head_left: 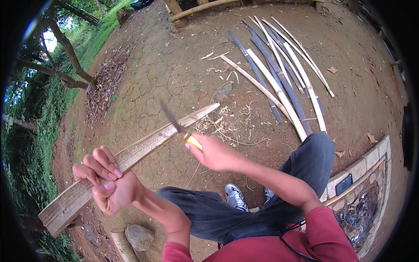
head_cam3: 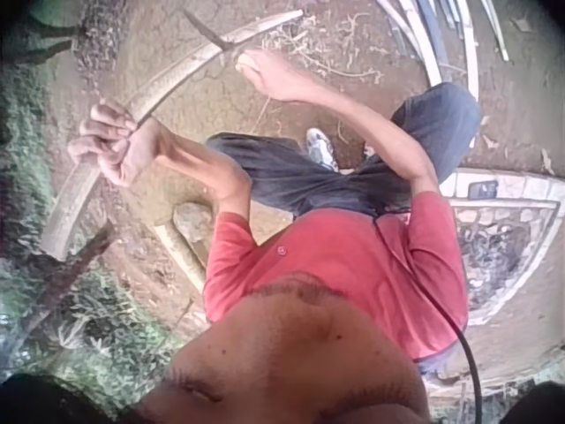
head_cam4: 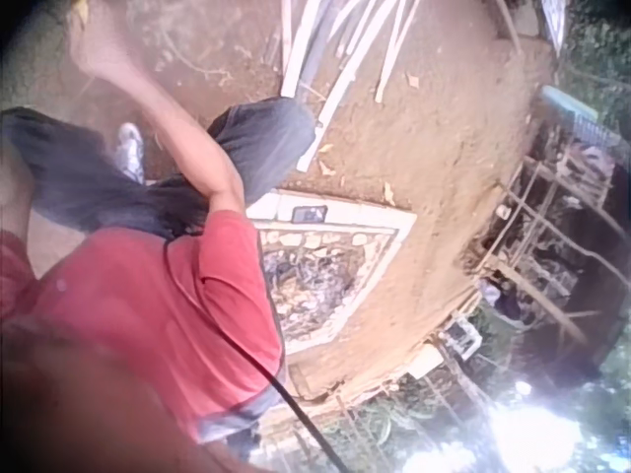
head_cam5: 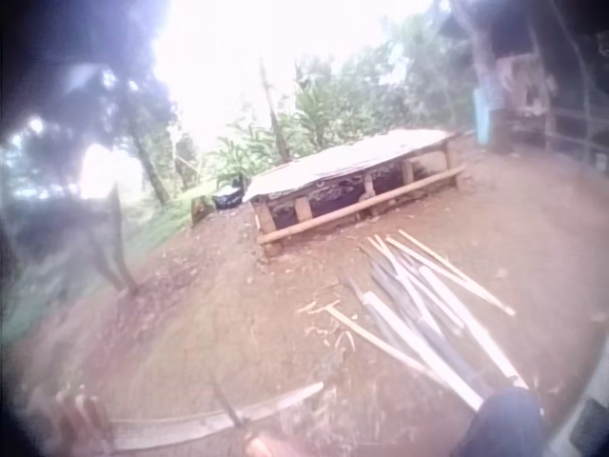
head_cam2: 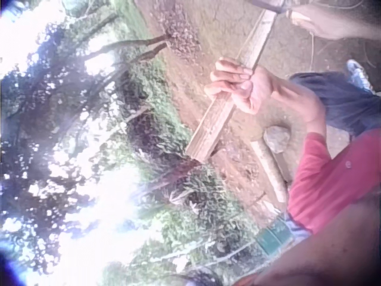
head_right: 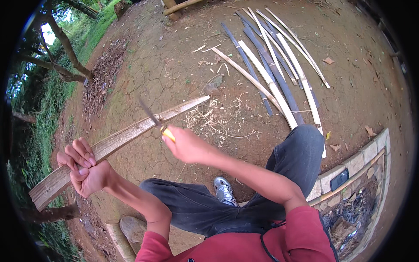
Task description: The person shaves a strip of bamboo using a knife, removing thin layers of wood while holding the bamboo strip steady by hand.
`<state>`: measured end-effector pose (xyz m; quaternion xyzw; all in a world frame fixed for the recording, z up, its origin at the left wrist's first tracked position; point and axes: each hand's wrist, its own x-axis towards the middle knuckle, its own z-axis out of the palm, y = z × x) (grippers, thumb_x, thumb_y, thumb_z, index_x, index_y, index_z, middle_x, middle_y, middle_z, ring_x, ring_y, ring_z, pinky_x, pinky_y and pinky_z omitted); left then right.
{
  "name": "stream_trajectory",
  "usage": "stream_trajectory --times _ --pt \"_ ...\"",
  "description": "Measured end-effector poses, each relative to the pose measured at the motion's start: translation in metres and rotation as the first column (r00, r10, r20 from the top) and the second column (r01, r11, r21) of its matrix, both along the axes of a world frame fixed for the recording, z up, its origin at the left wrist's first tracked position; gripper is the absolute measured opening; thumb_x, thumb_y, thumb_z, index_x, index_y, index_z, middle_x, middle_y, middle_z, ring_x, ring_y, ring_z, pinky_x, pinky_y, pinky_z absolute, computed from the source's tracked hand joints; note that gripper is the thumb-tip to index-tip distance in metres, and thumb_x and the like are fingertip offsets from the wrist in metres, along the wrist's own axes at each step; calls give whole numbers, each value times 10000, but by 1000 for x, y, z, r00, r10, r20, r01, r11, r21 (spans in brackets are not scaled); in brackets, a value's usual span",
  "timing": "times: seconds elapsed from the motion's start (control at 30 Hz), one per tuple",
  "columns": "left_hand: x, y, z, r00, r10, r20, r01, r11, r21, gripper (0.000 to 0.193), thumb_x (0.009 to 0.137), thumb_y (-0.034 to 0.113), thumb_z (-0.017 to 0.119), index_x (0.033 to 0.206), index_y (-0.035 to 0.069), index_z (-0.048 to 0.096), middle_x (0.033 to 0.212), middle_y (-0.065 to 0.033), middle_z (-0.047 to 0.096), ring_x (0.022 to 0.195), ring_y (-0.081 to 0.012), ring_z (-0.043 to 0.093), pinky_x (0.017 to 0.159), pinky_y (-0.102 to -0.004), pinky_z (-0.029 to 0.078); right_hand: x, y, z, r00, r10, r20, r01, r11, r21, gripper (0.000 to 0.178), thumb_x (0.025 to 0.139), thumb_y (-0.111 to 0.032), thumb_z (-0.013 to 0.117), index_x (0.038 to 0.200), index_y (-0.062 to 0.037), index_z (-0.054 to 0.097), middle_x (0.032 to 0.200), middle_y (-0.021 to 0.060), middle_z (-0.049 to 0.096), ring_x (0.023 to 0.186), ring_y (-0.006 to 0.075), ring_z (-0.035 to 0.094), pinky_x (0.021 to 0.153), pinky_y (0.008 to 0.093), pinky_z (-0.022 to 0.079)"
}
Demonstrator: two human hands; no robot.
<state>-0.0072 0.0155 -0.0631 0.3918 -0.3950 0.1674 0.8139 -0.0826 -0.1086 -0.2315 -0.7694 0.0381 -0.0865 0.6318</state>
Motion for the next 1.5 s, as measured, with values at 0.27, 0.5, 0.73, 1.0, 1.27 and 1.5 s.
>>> stream_trajectory --times 0.27,0.5,0.73,1.0,1.27,1.5 --pt "-15 -10 -6 999 12 32 -12 1000 14 213 456 55 412 633 104 302 499 -36 277 421 -127 250 439 -235 251 -26 23 28 978 -208 -17 175 862 -475 178 961 -175 459 984 -6 408 605 182 592 561 385 622 484 448 509" --pt "4 2 -3 984 175 -12 -175 983 51 186 468 48 410 617 100 311 491 -36 289 405 -120 257 428 -229 259 8 -6 -4 930 149 -336 -109 985 134 225 974 -241 450 951 -18 425 701 197 611 541 346 620 416 406 483" --pt "2 3 -2 999 31 18 -32 999 18 198 465 53 416 628 101 315 490 -31 292 396 -120 252 416 -228 254 -19 18 35 999 -31 -21 28 993 -114 205 956 -174 486 983 23 433 554 177 561 485 366 598 432 429 476" --pt "-11 -16 -5 991 115 75 -121 990 78 160 504 63 410 628 109 320 493 -23 294 392 -112 244 413 -227 258 12 6 -42 942 -324 -89 205 764 -612 194 963 -192 475 994 -8 423 581 126 597 526 277 644 421 375 517" --pt "0 10 -7 999 -11 50 9 999 31 185 480 39 403 643 95 336 501 -31 306 408 -117 254 420 -244 259 1 -3 17 954 133 -268 -49 953 298 245 981 -240 456 943 2 463 588 138 557 399 273 466 355 339 396" --pt "-11 3 -13 996 -1 89 -5 998 69 181 489 45 404 642 101 323 501 -33 298 410 -119 248 425 -246 253 -35 35 48 988 -152 9 140 885 -445 196 950 -163 488 975 10 400 618 209 603 558 387 637 448 462 505"
